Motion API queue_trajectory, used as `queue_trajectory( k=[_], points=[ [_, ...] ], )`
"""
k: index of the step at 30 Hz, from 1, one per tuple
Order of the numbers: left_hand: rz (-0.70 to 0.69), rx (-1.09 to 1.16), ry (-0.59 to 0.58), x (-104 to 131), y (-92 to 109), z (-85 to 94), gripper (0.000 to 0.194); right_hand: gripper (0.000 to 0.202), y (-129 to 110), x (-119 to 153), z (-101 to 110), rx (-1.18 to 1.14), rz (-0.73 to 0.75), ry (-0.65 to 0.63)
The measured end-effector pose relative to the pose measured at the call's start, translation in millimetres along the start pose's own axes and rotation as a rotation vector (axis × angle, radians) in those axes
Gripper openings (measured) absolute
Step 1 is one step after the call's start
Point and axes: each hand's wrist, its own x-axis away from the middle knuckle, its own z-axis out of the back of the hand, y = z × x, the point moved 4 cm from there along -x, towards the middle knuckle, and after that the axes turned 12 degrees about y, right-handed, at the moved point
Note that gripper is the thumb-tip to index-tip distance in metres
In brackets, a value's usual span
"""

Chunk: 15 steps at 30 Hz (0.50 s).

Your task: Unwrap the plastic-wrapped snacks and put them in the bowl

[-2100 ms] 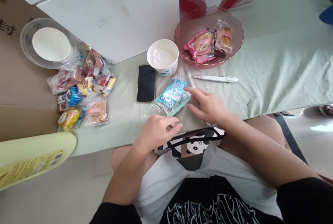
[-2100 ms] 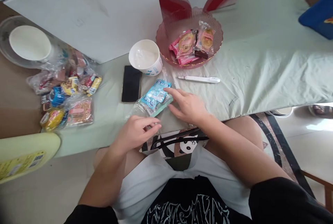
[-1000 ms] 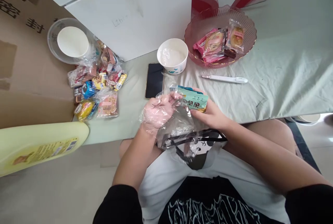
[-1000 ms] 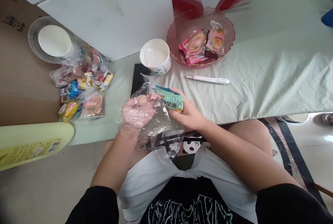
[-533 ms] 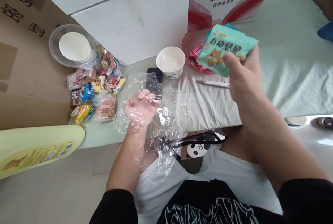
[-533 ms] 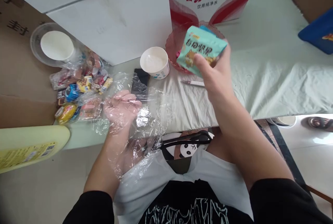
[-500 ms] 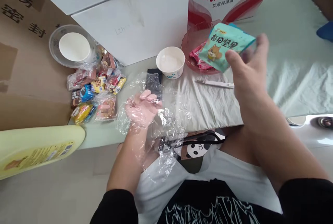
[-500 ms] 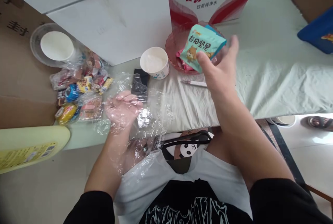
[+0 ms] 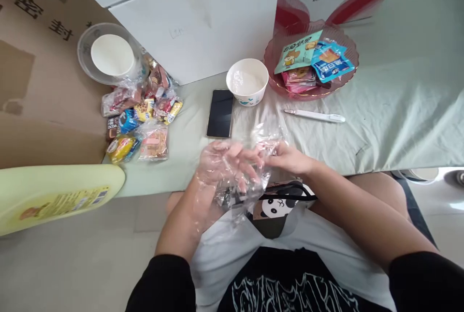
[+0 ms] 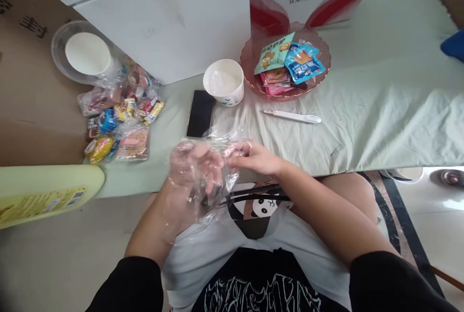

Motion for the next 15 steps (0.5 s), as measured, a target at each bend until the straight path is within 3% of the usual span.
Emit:
queue_trajectory(
  k=[3,5,7,10,13,15],
  points=[
    [0.073,0.177,-0.043,-5.8,18.3,3.7,0.073,0.029,-10.5,0.0,23.7,-0.09,0.031,0.353],
    [0.027,0.281,-0.014,-7.7,30.0,7.9,0.085,0.027,-16.9,0.7,40.2,-0.113,0.094,0.597],
    [-0.014,0.269,-0.006,-6.1,33.7,9.9,0.091,0.026,-21.2,0.7,51.3,-0.084,0.145,0.758],
    [0.022,0.137,0.042,-4.3,25.8,13.3,0.08,0.025,-23.5,-0.6,58.8,-0.033,0.171,0.846],
    [0.002,0.072,0.254,-9.1,22.0,27.2,0.063,0.028,-26.4,1.2,65.0,0.059,0.242,0.895],
    [-0.073,0.101,0.421,-12.4,26.1,39.3,0.068,0.037,-28.9,4.5,70.0,0.108,0.304,0.93]
  ],
)
